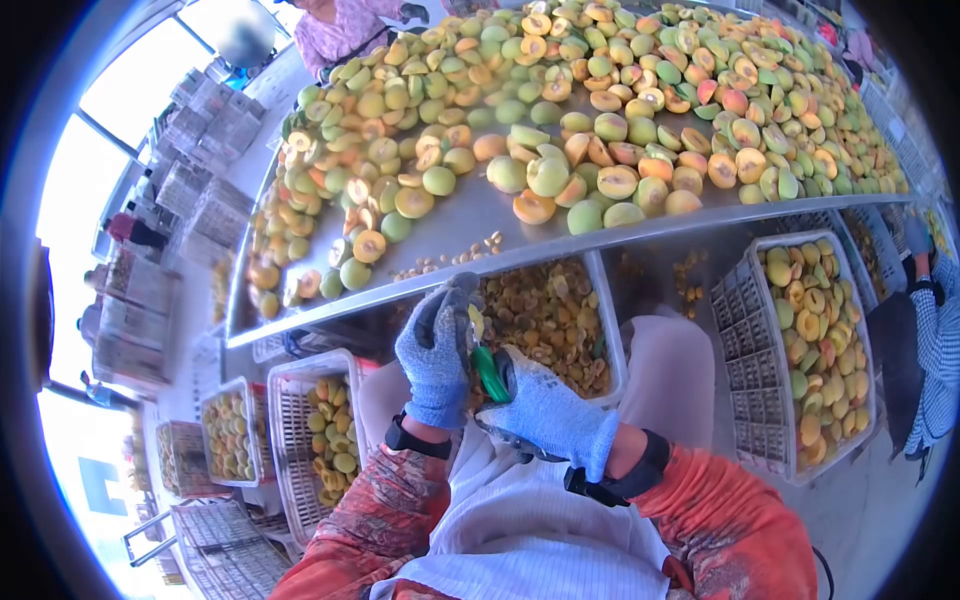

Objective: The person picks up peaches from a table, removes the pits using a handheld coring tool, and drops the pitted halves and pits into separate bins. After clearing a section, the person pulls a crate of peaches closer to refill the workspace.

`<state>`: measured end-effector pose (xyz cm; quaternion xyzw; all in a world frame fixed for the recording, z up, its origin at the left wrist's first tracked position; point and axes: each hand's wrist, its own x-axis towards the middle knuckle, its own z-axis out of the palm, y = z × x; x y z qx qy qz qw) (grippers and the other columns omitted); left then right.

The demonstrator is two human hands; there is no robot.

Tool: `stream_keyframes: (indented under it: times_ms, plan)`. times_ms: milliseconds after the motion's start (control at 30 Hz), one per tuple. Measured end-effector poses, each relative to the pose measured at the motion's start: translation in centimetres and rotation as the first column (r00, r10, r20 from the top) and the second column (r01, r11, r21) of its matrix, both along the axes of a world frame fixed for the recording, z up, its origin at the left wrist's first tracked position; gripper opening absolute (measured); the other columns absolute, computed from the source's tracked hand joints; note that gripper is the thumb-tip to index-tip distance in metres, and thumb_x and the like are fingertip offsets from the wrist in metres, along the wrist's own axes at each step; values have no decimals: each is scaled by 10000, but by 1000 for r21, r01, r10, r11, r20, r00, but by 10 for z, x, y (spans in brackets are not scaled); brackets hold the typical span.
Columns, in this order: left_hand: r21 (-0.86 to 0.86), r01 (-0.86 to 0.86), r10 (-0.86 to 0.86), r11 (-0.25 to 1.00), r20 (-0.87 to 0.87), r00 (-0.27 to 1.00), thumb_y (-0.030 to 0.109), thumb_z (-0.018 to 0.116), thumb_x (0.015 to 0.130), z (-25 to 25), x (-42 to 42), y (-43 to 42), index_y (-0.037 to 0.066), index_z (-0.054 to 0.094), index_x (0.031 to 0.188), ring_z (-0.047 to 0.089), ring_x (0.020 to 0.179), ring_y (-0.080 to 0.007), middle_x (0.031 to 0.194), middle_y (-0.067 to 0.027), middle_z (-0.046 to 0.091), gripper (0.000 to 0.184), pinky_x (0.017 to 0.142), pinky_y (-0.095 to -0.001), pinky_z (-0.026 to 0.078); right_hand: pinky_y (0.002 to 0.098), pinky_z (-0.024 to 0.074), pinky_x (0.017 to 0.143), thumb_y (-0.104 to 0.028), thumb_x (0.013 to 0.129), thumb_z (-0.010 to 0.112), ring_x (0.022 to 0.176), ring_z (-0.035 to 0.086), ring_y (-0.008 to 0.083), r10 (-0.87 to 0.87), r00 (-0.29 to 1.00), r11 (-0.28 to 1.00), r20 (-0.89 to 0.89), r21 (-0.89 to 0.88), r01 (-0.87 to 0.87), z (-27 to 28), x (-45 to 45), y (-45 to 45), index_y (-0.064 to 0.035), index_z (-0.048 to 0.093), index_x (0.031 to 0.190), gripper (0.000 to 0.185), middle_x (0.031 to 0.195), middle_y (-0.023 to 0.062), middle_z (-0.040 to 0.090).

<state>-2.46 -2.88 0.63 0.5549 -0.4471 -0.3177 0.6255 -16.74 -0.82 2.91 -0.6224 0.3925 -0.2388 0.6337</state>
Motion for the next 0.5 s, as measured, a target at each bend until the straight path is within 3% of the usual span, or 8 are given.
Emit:
stream_keyframes:
  times_ms: [67, 133, 200, 233, 300, 367, 433, 500]
  plan:
    - [116, 45, -29, 992, -133, 991, 76, 580, 847, 4, 5, -2, -42, 608, 1058, 576, 708, -85, 869, -55, 648, 243, 638, -207, 473, 391, 462, 722, -191, 715, 656, 815, 588, 346, 56, 998, 998, -31, 4, -56, -1, -6, -7, 31, 482, 1080, 461, 894, 213, 597]
    - [443, 378, -222, 812, -365, 904, 76, 588, 840, 2, 25, -15, -49, 605, 1061, 565, 702, -67, 875, -50, 649, 254, 629, -202, 468, 384, 462, 717, -188, 714, 658, 803, 588, 322, 117, 991, 993, -61, 14, -116, 1, -8, -10, 29, 488, 1070, 451, 891, 198, 596]
    - [486, 233, -192, 843, -134, 972, 68, 584, 840, 19, 17, -10, -51, 605, 1059, 572, 715, -72, 884, -56, 651, 250, 641, -206, 474, 230, 420, 362, -103, 771, 650, 436, 486, 95, 97, 995, 951, 7, 294, -94, 13, -6, -9, -31, 412, 1142, 446, 758, 45, 511]
    - [485, 91, -159, 870, 103, 982, 59, 581, 841, 25, 11, -11, -53, 605, 1057, 579, 729, -76, 892, -61, 654, 245, 653, -210, 480, 230, 420, 362, -103, 771, 650, 436, 486, 95, 93, 996, 953, 2, 290, -90, 12, -3, -10, -31, 412, 1142, 446, 758, 45, 511]
    - [76, 53, -61, 996, 104, 993, 35, 556, 851, -3, 11, -6, -38, 606, 1068, 600, 845, -108, 918, -85, 660, 235, 766, -228, 480, 213, 406, 349, -123, 772, 661, 457, 495, 78, 60, 980, 965, 189, 242, -105, 3, 1, -11, -21, 404, 1158, 475, 762, 41, 500]
    - [77, 35, -42, 996, 85, 995, 52, 538, 868, -9, 11, -5, -41, 608, 1060, 593, 813, -98, 918, -77, 659, 225, 738, -230, 483, 291, 472, 433, -143, 749, 666, 537, 581, 175, 83, 989, 977, 124, 188, -105, -14, 1, -11, 15, 413, 1156, 505, 786, 107, 548]
    - [136, 46, -57, 990, 73, 996, 93, 526, 886, 0, 8, -5, -47, 616, 1040, 583, 744, -94, 893, -70, 660, 227, 666, -232, 482, 378, 507, 594, -172, 724, 665, 687, 622, 305, -43, 955, 894, -293, -438, -94, -40, 7, -2, 43, 434, 1132, 516, 843, 202, 578]
    - [371, 142, -48, 918, -250, 967, 130, 517, 897, -10, 12, -13, -34, 630, 1027, 561, 685, -84, 858, -63, 660, 238, 604, -224, 462, 420, 479, 740, -192, 703, 661, 811, 596, 388, -36, 895, 894, -445, -414, -170, -30, 5, -3, 56, 458, 1091, 503, 893, 268, 569]
